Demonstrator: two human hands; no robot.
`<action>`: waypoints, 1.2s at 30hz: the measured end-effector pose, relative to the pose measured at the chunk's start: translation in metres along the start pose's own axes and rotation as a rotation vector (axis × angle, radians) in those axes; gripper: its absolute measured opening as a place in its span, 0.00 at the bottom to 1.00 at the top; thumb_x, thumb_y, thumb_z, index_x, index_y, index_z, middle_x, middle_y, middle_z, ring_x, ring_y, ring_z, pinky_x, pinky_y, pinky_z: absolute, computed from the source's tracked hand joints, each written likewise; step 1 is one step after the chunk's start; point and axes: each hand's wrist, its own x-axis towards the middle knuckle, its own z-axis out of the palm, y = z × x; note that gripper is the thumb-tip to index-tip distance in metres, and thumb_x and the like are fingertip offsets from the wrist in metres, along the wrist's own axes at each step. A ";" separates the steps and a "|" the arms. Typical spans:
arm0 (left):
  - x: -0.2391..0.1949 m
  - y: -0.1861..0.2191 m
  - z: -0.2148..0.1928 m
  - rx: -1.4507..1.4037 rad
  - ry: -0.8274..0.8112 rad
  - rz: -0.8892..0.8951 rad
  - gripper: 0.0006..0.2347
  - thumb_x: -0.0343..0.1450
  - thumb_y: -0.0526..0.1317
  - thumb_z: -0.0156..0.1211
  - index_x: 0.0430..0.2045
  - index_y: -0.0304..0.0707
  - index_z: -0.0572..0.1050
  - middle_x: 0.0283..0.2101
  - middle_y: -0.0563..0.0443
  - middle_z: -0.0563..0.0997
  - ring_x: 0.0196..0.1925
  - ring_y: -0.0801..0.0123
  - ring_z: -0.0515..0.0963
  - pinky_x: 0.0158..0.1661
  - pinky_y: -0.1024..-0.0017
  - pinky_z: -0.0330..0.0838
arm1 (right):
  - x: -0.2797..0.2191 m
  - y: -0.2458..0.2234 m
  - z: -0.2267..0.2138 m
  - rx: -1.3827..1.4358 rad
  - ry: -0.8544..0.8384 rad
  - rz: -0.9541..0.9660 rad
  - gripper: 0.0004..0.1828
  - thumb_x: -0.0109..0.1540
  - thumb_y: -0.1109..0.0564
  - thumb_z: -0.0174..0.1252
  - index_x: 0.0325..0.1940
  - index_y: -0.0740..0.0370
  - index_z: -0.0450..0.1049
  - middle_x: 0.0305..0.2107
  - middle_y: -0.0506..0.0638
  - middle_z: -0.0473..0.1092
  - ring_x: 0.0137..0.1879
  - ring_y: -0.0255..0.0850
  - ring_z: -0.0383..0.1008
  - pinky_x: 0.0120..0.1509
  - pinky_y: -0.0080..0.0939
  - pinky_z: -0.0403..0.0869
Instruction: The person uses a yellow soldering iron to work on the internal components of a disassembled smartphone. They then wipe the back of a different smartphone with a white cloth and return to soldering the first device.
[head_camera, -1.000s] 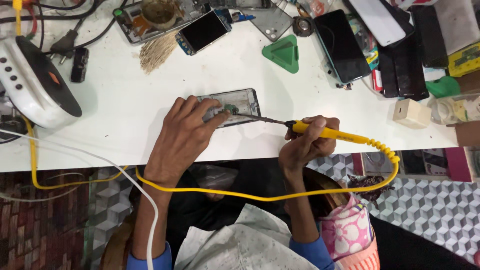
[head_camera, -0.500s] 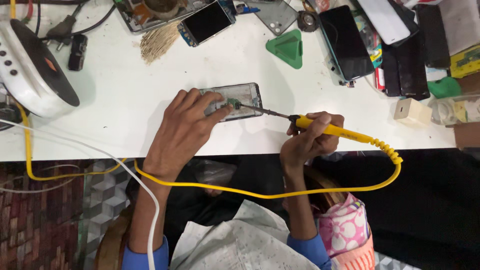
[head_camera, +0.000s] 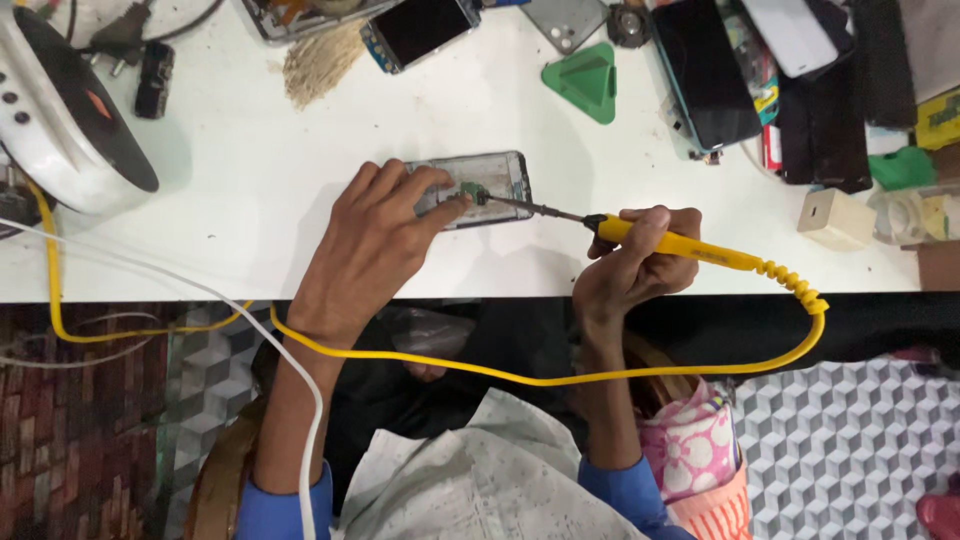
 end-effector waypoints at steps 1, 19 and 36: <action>0.000 -0.001 0.000 -0.003 0.000 -0.003 0.16 0.65 0.28 0.60 0.44 0.43 0.84 0.49 0.51 0.80 0.48 0.63 0.75 0.49 0.67 0.69 | 0.005 -0.003 0.001 0.001 -0.027 -0.023 0.23 0.76 0.48 0.45 0.33 0.66 0.66 0.17 0.48 0.65 0.19 0.35 0.65 0.23 0.31 0.63; 0.002 0.000 -0.003 -0.019 -0.005 0.003 0.15 0.65 0.31 0.59 0.44 0.41 0.84 0.50 0.49 0.79 0.48 0.63 0.75 0.49 0.67 0.68 | 0.077 -0.065 0.023 -0.094 -0.721 -0.184 0.16 0.77 0.51 0.46 0.41 0.66 0.66 0.20 0.50 0.66 0.23 0.38 0.66 0.30 0.39 0.63; 0.001 -0.001 0.000 -0.038 -0.018 -0.014 0.14 0.66 0.29 0.59 0.43 0.43 0.85 0.48 0.51 0.80 0.47 0.64 0.75 0.47 0.67 0.68 | 0.077 -0.062 0.016 -0.063 -0.669 -0.185 0.11 0.73 0.57 0.55 0.40 0.66 0.69 0.19 0.47 0.69 0.19 0.31 0.57 0.25 0.37 0.54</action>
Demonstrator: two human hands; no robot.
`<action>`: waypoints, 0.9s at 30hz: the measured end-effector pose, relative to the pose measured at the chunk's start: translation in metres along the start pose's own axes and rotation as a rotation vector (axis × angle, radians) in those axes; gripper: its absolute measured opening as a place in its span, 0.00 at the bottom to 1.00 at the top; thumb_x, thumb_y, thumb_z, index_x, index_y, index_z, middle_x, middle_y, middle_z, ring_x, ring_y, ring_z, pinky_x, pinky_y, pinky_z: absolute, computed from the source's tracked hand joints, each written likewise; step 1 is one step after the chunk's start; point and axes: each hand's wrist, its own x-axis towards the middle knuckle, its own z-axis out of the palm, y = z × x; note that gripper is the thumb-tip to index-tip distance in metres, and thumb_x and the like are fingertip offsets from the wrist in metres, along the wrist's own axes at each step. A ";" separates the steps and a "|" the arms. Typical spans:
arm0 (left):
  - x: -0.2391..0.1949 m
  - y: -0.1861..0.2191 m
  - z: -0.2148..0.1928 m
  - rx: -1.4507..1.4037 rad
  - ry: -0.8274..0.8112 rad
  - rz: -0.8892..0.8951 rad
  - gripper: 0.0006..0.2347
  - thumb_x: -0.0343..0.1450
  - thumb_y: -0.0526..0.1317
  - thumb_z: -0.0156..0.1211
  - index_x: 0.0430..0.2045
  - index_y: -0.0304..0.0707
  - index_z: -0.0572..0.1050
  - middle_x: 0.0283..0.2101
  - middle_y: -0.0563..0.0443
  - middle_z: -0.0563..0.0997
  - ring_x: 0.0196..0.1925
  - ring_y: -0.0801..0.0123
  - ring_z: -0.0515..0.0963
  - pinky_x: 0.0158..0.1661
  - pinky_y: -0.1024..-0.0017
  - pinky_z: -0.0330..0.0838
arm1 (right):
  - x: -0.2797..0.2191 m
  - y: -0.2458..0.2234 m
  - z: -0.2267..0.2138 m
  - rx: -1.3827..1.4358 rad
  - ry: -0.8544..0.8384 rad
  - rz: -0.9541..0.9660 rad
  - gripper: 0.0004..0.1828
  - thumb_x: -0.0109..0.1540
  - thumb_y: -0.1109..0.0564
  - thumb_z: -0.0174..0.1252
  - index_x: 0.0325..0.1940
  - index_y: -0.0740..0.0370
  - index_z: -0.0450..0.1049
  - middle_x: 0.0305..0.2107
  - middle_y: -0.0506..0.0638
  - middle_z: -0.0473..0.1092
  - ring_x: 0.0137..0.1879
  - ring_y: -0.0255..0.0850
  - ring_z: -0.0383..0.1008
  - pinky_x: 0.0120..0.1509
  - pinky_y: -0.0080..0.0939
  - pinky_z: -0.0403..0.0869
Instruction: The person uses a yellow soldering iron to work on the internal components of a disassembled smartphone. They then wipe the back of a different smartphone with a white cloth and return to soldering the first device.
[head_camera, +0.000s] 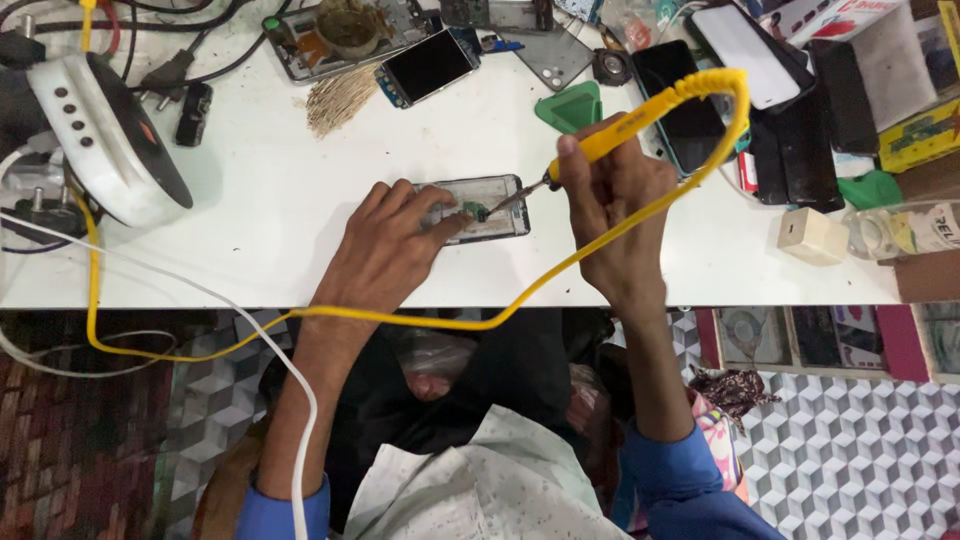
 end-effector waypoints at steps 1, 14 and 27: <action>0.000 0.000 0.001 -0.002 -0.003 0.007 0.14 0.65 0.30 0.60 0.43 0.43 0.85 0.48 0.51 0.80 0.47 0.64 0.75 0.48 0.67 0.68 | -0.002 0.002 0.001 0.009 0.017 -0.026 0.11 0.74 0.57 0.54 0.40 0.66 0.69 0.21 0.47 0.70 0.19 0.30 0.57 0.25 0.36 0.54; -0.002 0.000 0.001 -0.028 0.006 -0.010 0.14 0.65 0.28 0.61 0.42 0.42 0.84 0.47 0.52 0.81 0.46 0.62 0.76 0.50 0.66 0.70 | -0.026 0.008 0.012 -0.001 0.208 -0.046 0.15 0.74 0.60 0.55 0.33 0.65 0.68 0.23 0.49 0.67 0.22 0.32 0.59 0.29 0.37 0.56; -0.001 -0.003 0.003 -0.076 0.050 -0.024 0.10 0.65 0.29 0.63 0.37 0.40 0.84 0.47 0.51 0.82 0.45 0.61 0.76 0.48 0.65 0.70 | -0.035 0.009 0.014 -0.104 0.244 -0.022 0.15 0.75 0.57 0.53 0.34 0.61 0.70 0.24 0.43 0.68 0.24 0.31 0.59 0.40 0.36 0.56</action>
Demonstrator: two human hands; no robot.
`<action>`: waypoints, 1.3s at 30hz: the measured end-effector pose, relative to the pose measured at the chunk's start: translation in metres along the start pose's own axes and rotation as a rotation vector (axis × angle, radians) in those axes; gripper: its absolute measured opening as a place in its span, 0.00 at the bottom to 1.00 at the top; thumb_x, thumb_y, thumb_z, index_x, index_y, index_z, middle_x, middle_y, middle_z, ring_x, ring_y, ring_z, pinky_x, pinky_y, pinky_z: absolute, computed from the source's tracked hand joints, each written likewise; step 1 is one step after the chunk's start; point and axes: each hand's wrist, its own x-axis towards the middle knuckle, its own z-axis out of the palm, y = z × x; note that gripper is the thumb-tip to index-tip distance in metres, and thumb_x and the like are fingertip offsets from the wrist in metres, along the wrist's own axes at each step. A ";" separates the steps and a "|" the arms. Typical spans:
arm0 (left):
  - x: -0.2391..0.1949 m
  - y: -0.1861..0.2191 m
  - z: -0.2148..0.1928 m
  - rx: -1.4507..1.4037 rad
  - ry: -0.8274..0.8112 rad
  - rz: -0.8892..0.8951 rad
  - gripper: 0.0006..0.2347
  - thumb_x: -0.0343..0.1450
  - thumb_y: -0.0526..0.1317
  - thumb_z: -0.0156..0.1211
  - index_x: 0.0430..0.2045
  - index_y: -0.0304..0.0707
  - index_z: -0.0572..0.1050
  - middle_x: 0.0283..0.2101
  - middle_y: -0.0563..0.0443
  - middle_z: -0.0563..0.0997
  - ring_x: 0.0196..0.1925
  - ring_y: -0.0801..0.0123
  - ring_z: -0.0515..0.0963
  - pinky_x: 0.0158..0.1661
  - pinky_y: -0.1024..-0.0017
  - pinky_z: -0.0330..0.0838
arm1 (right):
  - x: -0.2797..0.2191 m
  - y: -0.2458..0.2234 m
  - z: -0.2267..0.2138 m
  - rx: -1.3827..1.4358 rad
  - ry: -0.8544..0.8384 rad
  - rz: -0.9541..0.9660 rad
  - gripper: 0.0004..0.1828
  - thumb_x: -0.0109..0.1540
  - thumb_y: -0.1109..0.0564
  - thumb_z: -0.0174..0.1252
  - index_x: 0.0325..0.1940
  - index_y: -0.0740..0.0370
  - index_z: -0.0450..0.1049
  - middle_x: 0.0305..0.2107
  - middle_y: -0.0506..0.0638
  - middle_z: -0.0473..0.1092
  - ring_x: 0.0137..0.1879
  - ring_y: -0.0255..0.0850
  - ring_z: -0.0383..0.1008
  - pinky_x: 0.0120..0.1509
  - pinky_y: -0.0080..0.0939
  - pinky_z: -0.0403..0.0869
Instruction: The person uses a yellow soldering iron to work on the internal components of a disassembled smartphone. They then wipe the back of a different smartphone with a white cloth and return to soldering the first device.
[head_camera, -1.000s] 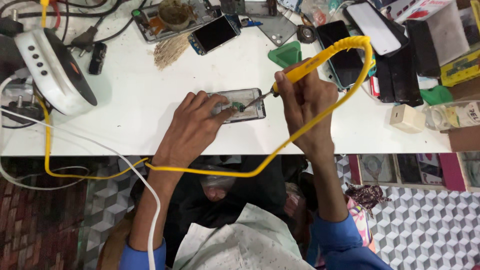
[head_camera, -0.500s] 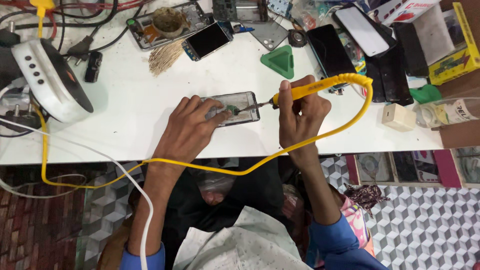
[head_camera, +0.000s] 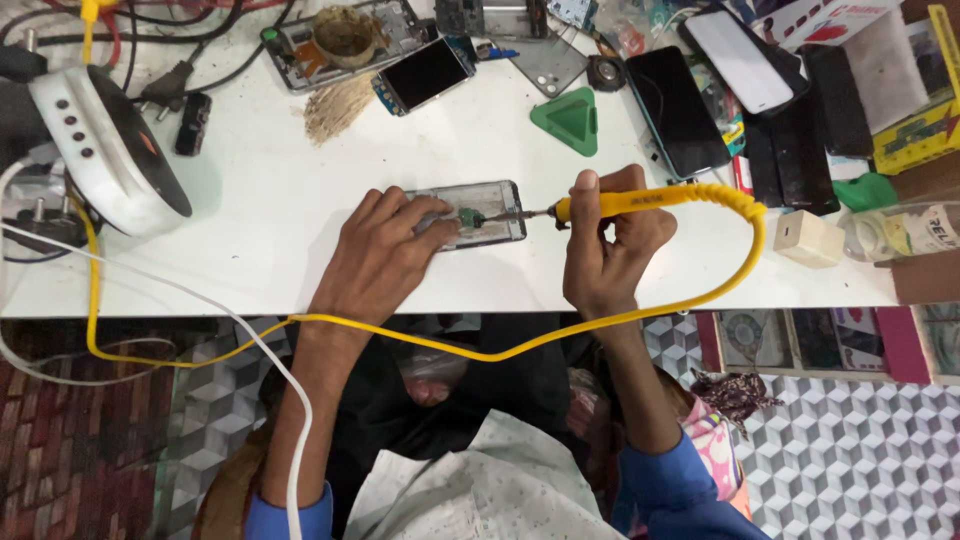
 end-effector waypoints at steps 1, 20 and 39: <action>0.002 0.000 -0.001 -0.024 0.000 -0.016 0.08 0.66 0.32 0.64 0.36 0.39 0.84 0.46 0.51 0.82 0.44 0.61 0.76 0.48 0.65 0.70 | 0.000 0.000 0.001 -0.011 0.003 -0.004 0.15 0.75 0.56 0.53 0.34 0.61 0.70 0.24 0.44 0.68 0.24 0.31 0.59 0.40 0.36 0.57; 0.006 0.006 0.014 -0.020 0.124 -0.088 0.03 0.67 0.32 0.66 0.31 0.38 0.82 0.37 0.52 0.84 0.37 0.65 0.80 0.42 0.67 0.65 | -0.019 0.008 0.001 0.057 0.129 0.013 0.15 0.74 0.55 0.54 0.34 0.63 0.67 0.21 0.47 0.71 0.22 0.32 0.64 0.29 0.33 0.60; 0.002 -0.050 -0.017 0.620 0.160 -0.629 0.16 0.80 0.41 0.57 0.56 0.24 0.71 0.59 0.32 0.71 0.38 0.51 0.78 0.41 0.59 0.70 | -0.070 0.103 0.009 0.295 0.314 -0.122 0.12 0.75 0.56 0.53 0.52 0.69 0.63 0.28 0.51 0.65 0.22 0.34 0.64 0.22 0.30 0.64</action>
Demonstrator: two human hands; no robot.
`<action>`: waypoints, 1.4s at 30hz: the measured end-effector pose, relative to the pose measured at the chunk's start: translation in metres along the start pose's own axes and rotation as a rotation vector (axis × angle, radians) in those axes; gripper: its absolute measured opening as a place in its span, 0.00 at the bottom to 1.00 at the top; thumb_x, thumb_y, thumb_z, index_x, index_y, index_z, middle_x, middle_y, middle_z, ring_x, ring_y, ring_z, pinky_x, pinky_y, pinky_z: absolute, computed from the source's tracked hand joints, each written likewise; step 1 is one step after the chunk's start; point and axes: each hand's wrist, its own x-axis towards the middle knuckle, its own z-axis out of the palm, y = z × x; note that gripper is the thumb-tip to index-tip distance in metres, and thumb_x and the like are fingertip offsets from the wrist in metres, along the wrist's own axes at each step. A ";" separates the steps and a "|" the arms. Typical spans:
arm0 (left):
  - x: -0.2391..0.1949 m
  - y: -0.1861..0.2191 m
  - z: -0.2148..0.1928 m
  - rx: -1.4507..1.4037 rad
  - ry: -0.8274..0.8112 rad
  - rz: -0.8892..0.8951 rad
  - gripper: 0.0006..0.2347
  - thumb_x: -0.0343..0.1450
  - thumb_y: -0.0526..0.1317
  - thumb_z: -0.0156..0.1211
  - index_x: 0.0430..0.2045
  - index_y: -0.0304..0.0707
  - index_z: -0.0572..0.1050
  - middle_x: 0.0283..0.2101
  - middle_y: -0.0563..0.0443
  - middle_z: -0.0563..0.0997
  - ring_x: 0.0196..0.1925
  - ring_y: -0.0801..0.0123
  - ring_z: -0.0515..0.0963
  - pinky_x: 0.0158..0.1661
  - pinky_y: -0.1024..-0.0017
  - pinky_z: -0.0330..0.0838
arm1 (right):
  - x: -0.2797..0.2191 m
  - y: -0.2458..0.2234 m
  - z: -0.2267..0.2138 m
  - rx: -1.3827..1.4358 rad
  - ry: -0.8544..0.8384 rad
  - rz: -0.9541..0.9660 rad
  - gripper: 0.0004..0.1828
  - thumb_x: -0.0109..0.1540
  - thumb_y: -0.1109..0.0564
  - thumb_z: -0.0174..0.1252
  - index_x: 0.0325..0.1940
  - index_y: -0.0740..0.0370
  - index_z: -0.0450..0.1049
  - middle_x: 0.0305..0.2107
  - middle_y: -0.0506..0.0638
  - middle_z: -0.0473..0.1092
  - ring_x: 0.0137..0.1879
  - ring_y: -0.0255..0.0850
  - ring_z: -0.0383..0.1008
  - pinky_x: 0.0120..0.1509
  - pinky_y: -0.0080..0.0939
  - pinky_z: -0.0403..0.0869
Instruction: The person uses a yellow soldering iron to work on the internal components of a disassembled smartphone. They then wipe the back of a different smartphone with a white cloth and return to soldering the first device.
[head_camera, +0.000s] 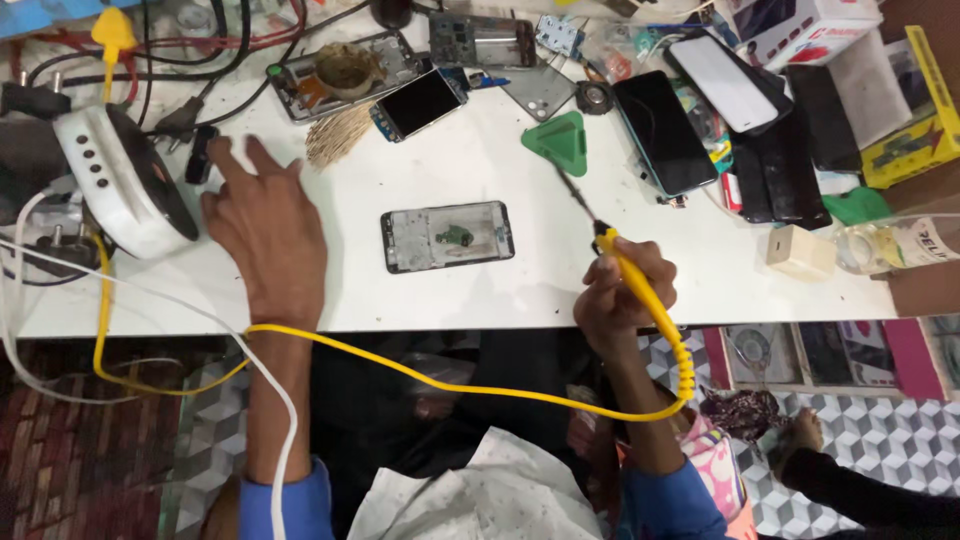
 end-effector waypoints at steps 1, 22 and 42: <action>0.002 -0.003 0.001 0.000 -0.031 -0.023 0.17 0.80 0.40 0.57 0.58 0.21 0.70 0.58 0.30 0.71 0.36 0.51 0.79 0.39 0.59 0.70 | 0.000 0.001 0.002 -0.054 -0.039 0.000 0.11 0.75 0.56 0.53 0.52 0.69 0.64 0.27 0.50 0.66 0.22 0.34 0.64 0.22 0.30 0.63; -0.019 0.031 -0.036 -0.564 -0.281 0.458 0.33 0.68 0.54 0.62 0.59 0.21 0.66 0.51 0.32 0.76 0.52 0.49 0.75 0.52 0.55 0.58 | -0.009 -0.018 0.003 -0.230 -0.078 -0.234 0.15 0.72 0.49 0.57 0.54 0.61 0.64 0.28 0.47 0.70 0.29 0.39 0.73 0.31 0.40 0.71; -0.013 0.078 -0.015 -0.403 -0.119 0.564 0.31 0.67 0.58 0.60 0.56 0.28 0.71 0.56 0.41 0.75 0.52 0.49 0.73 0.52 0.47 0.60 | -0.030 -0.005 0.001 0.067 0.258 -0.089 0.13 0.73 0.54 0.54 0.59 0.59 0.65 0.36 0.56 0.68 0.30 0.43 0.74 0.32 0.40 0.78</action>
